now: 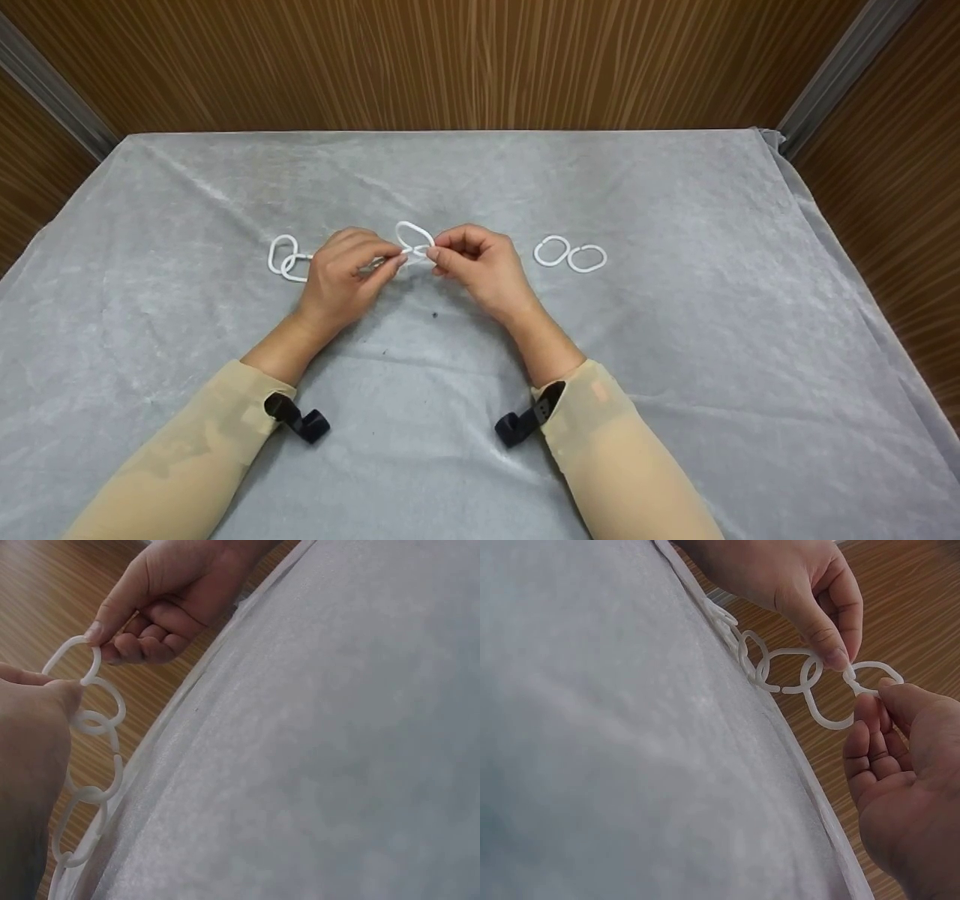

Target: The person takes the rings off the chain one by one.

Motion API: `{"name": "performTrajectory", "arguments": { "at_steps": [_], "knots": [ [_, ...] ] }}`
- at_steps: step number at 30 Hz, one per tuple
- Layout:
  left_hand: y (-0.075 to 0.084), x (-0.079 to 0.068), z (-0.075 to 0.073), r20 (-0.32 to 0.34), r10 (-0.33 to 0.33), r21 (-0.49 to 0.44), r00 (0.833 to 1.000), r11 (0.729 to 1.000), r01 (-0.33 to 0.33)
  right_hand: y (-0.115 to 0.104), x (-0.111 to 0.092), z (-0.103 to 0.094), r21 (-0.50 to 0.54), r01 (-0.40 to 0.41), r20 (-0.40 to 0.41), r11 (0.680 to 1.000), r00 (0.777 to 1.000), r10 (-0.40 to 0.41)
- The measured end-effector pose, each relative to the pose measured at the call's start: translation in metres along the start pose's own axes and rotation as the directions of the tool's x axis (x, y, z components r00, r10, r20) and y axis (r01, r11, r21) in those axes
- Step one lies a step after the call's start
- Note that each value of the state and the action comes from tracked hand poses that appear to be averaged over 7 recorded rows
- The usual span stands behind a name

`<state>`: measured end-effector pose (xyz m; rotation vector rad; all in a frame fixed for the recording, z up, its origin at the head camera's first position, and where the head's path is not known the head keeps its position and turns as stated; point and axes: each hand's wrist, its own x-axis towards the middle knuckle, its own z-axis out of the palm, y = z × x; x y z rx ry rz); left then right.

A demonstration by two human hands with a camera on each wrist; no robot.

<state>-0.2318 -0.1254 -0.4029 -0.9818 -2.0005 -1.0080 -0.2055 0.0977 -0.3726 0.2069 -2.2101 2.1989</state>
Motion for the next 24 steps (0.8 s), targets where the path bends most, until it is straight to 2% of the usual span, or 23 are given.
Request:
{"name": "performTrajectory", "arguments": {
  "at_steps": [15, 24],
  "knots": [
    [0.001, 0.002, -0.002, 0.012, 0.009, 0.007, 1.0, 1.0, -0.009, -0.004, 0.0, 0.0, -0.023, 0.017, -0.028, 1.0, 0.999, -0.017],
    [-0.002, -0.002, 0.001, 0.01, -0.001, 0.004, 1.0, 1.0, 0.001, -0.014, 0.001, -0.004, -0.041, 0.02, -0.088, 0.999, 0.996, -0.023]
  ]
}}
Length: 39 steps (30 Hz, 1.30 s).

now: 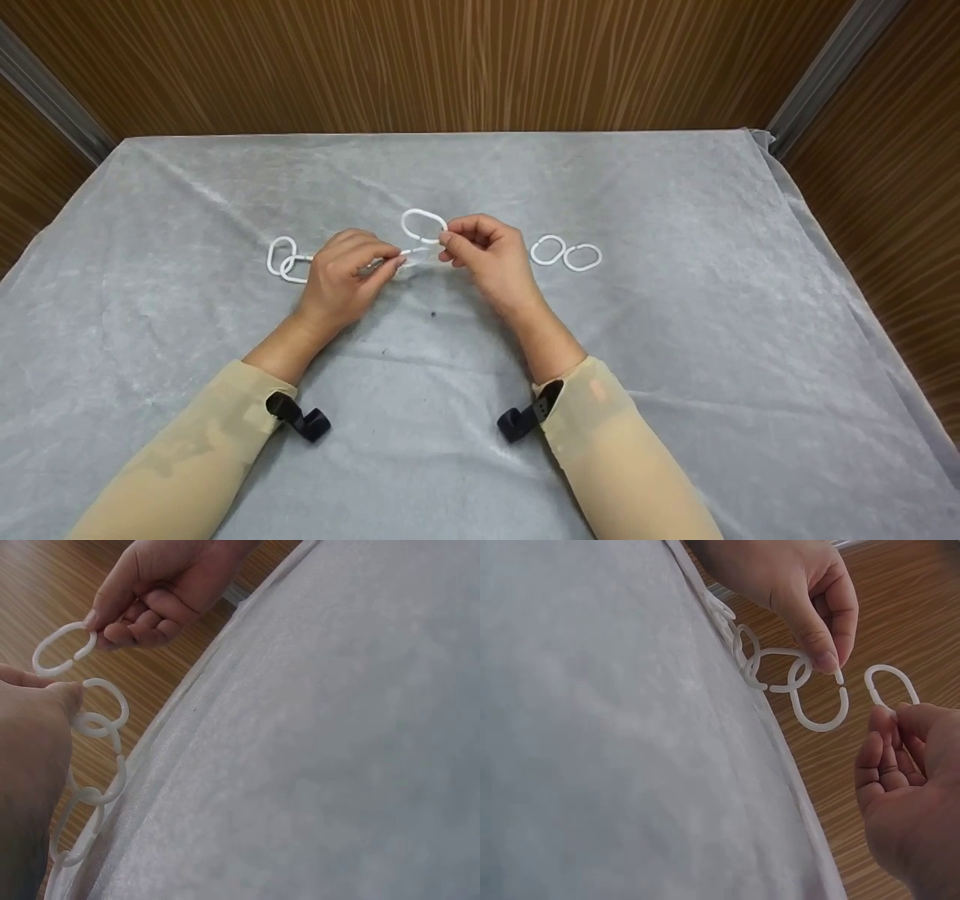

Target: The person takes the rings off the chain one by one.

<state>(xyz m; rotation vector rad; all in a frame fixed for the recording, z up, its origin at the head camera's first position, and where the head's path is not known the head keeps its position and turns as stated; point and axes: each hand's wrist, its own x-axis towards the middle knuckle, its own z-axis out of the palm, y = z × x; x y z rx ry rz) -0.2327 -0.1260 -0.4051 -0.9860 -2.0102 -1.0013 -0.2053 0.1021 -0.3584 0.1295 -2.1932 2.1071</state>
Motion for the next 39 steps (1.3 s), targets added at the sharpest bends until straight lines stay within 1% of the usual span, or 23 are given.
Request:
{"name": "performTrajectory", "arguments": {
  "at_steps": [3, 5, 8, 12, 15, 18, 21, 23, 27, 30, 33, 36, 39],
  "knots": [
    [-0.001, -0.001, 0.0, -0.009, 0.0, 0.001, 1.0, 1.0, 0.0, -0.006, 0.004, -0.006, -0.011, -0.002, -0.013, 1.0, 1.0, 0.001],
    [-0.001, -0.001, 0.001, -0.012, 0.001, 0.001, 1.0, 1.0, -0.001, -0.01, 0.007, -0.013, -0.018, -0.002, -0.016, 1.0, 1.0, 0.002],
    [0.0, 0.0, 0.001, -0.013, 0.0, -0.003, 1.0, 1.0, -0.001, -0.016, 0.014, -0.03, -0.041, 0.006, -0.031, 0.999, 0.999, -0.008],
    [0.0, 0.002, 0.001, -0.013, -0.003, -0.006, 1.0, 1.0, 0.003, -0.023, 0.022, -0.056, -0.099, 0.004, -0.05, 0.995, 0.999, -0.009],
    [0.0, 0.001, 0.001, -0.01, -0.007, -0.004, 1.0, 1.0, 0.007, -0.025, 0.028, -0.076, -0.146, -0.03, -0.069, 0.989, 0.997, 0.02],
    [0.0, 0.0, 0.001, -0.005, -0.01, -0.001, 1.0, 1.0, 0.01, -0.024, 0.034, -0.098, -0.216, -0.084, -0.092, 0.973, 0.994, 0.066],
    [0.0, 0.0, 0.001, -0.001, -0.01, -0.002, 1.0, 1.0, 0.01, -0.023, 0.037, -0.12, -0.286, -0.146, -0.119, 0.947, 0.986, 0.116],
    [0.0, 0.0, 0.001, -0.003, -0.009, -0.003, 1.0, 1.0, 0.009, -0.022, 0.038, -0.133, -0.334, -0.186, -0.145, 0.924, 0.979, 0.144],
    [0.001, 0.001, 0.001, -0.015, -0.007, -0.008, 1.0, 1.0, 0.007, -0.02, 0.038, -0.153, -0.429, -0.263, -0.193, 0.864, 0.961, 0.197],
    [0.001, 0.001, 0.001, -0.017, -0.007, -0.009, 1.0, 1.0, 0.007, -0.018, 0.037, -0.162, -0.502, -0.31, -0.22, 0.807, 0.949, 0.228],
    [0.001, 0.001, 0.001, -0.012, -0.01, -0.008, 1.0, 1.0, 0.01, -0.015, 0.035, -0.169, -0.552, -0.333, -0.237, 0.764, 0.941, 0.24],
    [0.001, 0.0, 0.001, -0.01, -0.014, -0.009, 1.0, 1.0, 0.014, -0.012, 0.035, -0.175, -0.586, -0.339, -0.24, 0.736, 0.94, 0.242],
    [0.001, 0.001, 0.001, -0.01, -0.012, -0.009, 1.0, 1.0, 0.012, -0.009, 0.034, -0.178, -0.6, -0.346, -0.237, 0.721, 0.938, 0.253]
  ]
}}
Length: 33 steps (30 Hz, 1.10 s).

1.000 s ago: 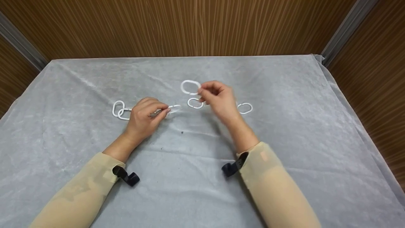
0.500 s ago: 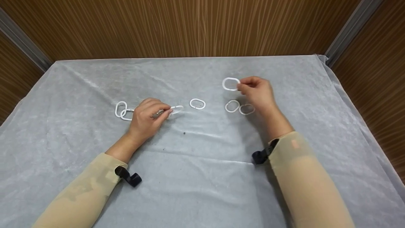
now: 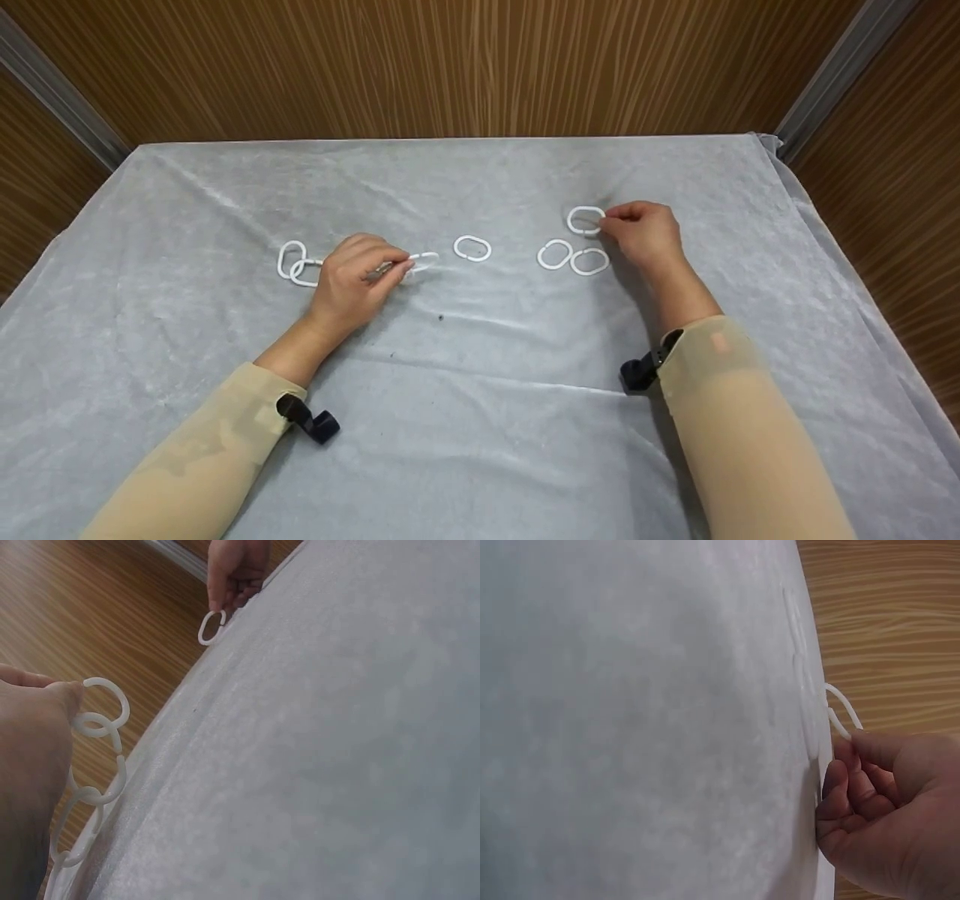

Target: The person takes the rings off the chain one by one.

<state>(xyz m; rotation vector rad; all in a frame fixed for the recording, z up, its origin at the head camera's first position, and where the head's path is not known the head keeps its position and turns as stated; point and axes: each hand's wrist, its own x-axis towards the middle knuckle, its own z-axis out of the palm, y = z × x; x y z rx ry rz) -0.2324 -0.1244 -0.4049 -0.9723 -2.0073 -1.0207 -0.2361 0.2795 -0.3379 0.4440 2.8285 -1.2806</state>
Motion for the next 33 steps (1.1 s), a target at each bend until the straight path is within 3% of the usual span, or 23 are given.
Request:
{"name": "performTrajectory", "arguments": {
  "at_steps": [13, 21, 28, 33],
  "knots": [
    [0.001, 0.001, 0.0, -0.001, 0.003, 0.008, 1.0, 1.0, -0.003, 0.007, 0.002, -0.001, -0.03, -0.001, 0.002, 1.0, 1.0, 0.001],
    [0.0, 0.0, 0.001, -0.005, 0.008, -0.002, 1.0, 1.0, -0.008, 0.01, 0.002, -0.002, 0.015, -0.002, 0.011, 1.0, 1.0, 0.002],
    [0.0, 0.0, 0.001, -0.002, 0.001, 0.001, 1.0, 1.0, -0.001, 0.005, -0.003, -0.005, -0.029, -0.057, 0.027, 0.998, 0.998, 0.058],
    [0.0, 0.0, 0.0, -0.002, -0.002, 0.003, 1.0, 1.0, 0.002, -0.007, -0.008, -0.002, 0.017, -0.01, -0.018, 1.0, 1.0, 0.01]
  ]
}}
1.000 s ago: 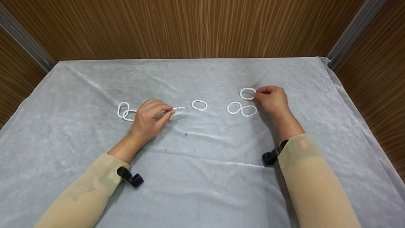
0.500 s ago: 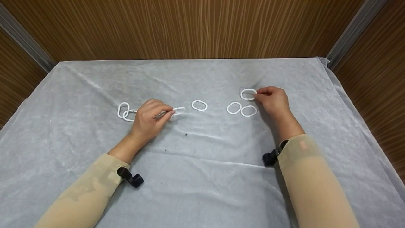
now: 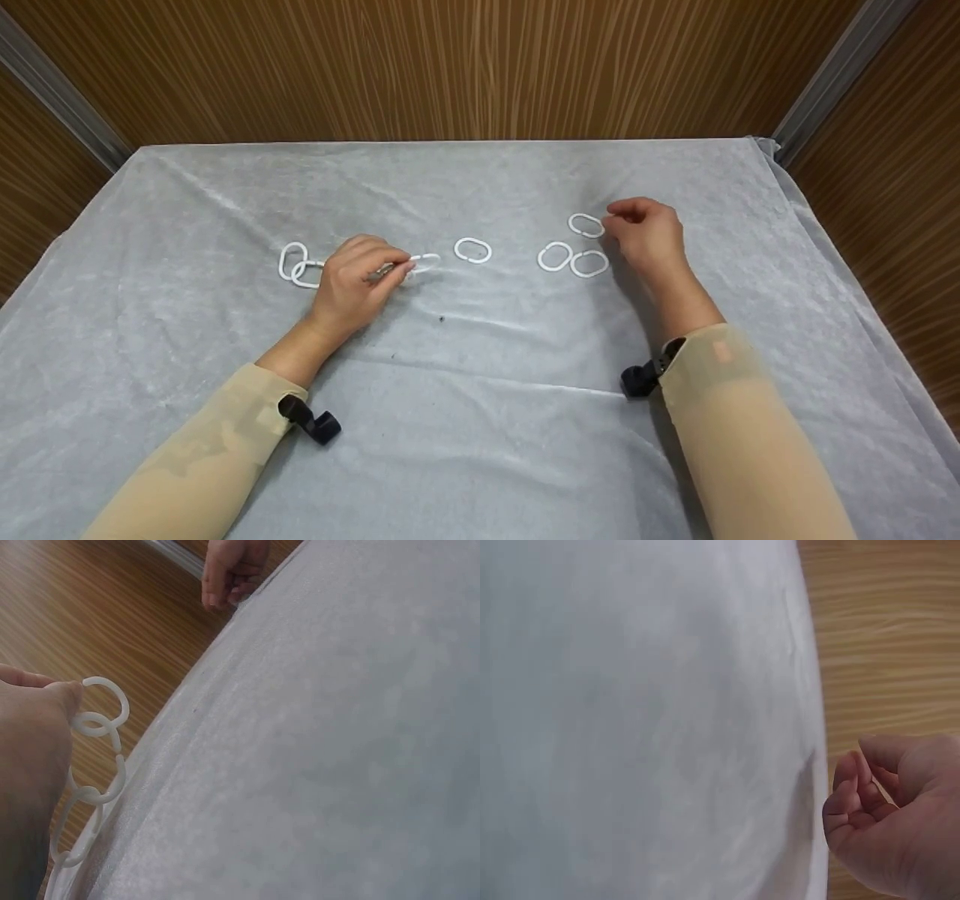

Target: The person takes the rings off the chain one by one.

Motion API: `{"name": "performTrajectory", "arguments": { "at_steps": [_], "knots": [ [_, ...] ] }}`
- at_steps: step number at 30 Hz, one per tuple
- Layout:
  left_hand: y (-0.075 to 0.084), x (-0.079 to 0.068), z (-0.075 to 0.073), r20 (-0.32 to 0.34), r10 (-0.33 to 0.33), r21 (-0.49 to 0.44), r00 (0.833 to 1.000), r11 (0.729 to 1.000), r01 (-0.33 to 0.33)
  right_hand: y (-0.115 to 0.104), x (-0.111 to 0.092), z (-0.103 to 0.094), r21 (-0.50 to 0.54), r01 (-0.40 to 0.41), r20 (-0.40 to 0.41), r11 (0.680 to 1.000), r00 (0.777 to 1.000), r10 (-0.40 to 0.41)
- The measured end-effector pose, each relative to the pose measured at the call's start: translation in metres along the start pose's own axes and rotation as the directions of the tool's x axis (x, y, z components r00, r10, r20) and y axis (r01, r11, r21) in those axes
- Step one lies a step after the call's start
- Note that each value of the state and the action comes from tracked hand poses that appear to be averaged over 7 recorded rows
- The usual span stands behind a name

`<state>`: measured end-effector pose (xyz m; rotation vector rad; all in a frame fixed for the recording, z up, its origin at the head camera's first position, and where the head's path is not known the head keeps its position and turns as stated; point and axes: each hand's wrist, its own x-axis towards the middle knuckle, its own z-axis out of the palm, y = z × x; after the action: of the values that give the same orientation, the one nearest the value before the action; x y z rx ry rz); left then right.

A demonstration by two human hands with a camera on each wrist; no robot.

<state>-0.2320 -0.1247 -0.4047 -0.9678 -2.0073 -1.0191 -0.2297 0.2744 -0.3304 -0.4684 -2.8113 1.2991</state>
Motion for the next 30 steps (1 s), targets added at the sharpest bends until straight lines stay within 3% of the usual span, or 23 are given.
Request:
{"name": "performTrajectory", "arguments": {
  "at_steps": [5, 14, 22, 30],
  "knots": [
    [0.0, 0.0, 0.0, 0.0, 0.0, -0.005, 1.0, 1.0, 0.0, -0.02, -0.011, 0.01, 0.114, 0.079, -0.036, 0.99, 0.997, -0.075],
    [0.0, 0.001, 0.0, -0.024, -0.012, -0.029, 1.0, 1.0, 0.012, -0.064, -0.04, 0.056, 0.328, 0.245, -0.041, 0.913, 0.969, -0.245],
    [0.001, 0.0, -0.002, -0.033, -0.027, -0.04, 0.999, 0.999, 0.025, -0.085, -0.06, 0.098, 0.414, 0.269, 0.024, 0.87, 0.952, -0.306],
    [0.0, 0.001, -0.002, -0.033, -0.028, -0.041, 0.999, 0.999, 0.027, -0.089, -0.071, 0.121, 0.422, 0.245, 0.086, 0.873, 0.948, -0.307]
  ]
}}
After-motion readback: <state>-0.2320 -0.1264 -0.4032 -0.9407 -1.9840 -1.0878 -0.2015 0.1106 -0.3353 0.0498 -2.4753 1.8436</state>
